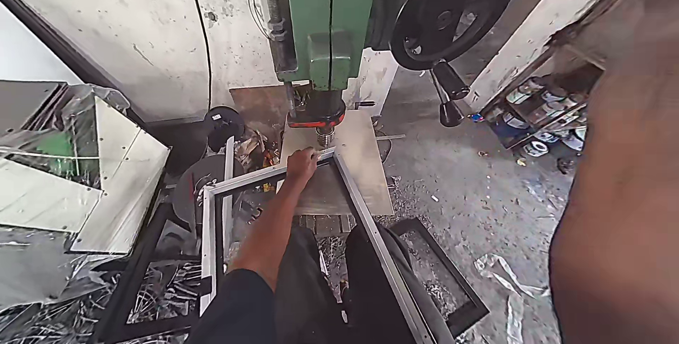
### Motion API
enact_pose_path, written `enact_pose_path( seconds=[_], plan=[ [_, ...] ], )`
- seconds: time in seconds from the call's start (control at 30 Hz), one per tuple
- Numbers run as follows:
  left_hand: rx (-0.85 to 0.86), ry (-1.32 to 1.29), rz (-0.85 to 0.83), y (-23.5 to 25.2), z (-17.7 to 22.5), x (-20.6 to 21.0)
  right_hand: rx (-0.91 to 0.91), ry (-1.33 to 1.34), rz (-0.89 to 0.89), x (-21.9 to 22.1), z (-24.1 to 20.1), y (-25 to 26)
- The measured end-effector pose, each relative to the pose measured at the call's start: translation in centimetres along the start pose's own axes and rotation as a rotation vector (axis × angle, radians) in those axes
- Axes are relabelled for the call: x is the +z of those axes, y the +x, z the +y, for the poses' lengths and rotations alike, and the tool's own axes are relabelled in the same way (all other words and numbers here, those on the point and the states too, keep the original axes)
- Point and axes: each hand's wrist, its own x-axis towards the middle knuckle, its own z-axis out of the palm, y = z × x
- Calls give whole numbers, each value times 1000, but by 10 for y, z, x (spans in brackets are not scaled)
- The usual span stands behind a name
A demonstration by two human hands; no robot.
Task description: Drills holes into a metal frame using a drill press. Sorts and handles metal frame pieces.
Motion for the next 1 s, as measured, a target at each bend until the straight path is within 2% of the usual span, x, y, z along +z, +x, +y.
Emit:
enact_pose_path(
  seconds=[0.07,0.13,0.17,0.27,0.33,0.43,0.5,0.57,0.67,0.73,0.83,0.93,1.0],
  plan=[
    [25,-38,10,-1,-3,1,-44,-119,144,3,-16,-71],
    [54,-84,31,-2,-8,1,133,-256,205,30,-33,-148],
    [75,-106,48,-4,-10,3,276,-318,119,36,-32,-192],
    [111,-90,45,-11,-10,-2,808,-374,-316,42,-26,-310],
    [149,-14,24,-15,-13,-5,971,-401,-510,48,-31,-357],
    [172,87,0,-30,-23,-15,1094,-588,-716,66,-45,-365],
    [113,97,101,-51,-43,-24,1135,-680,-800,71,-44,-366],
    [-15,112,249,-79,-77,-40,1153,-649,-825,71,-40,-366],
    [-316,61,382,-124,-141,-76,1162,-521,-808,64,-31,-373],
    [-496,-75,445,-147,-190,-90,1180,-429,-766,61,-28,-377],
    [-658,-472,397,-181,-240,-93,1191,-304,-721,65,-29,-378],
    [-613,-747,290,-191,-240,-81,1147,-227,-720,67,-29,-376],
    [-557,-697,262,-189,-225,-80,1134,-226,-706,67,-28,-376]
  ],
)
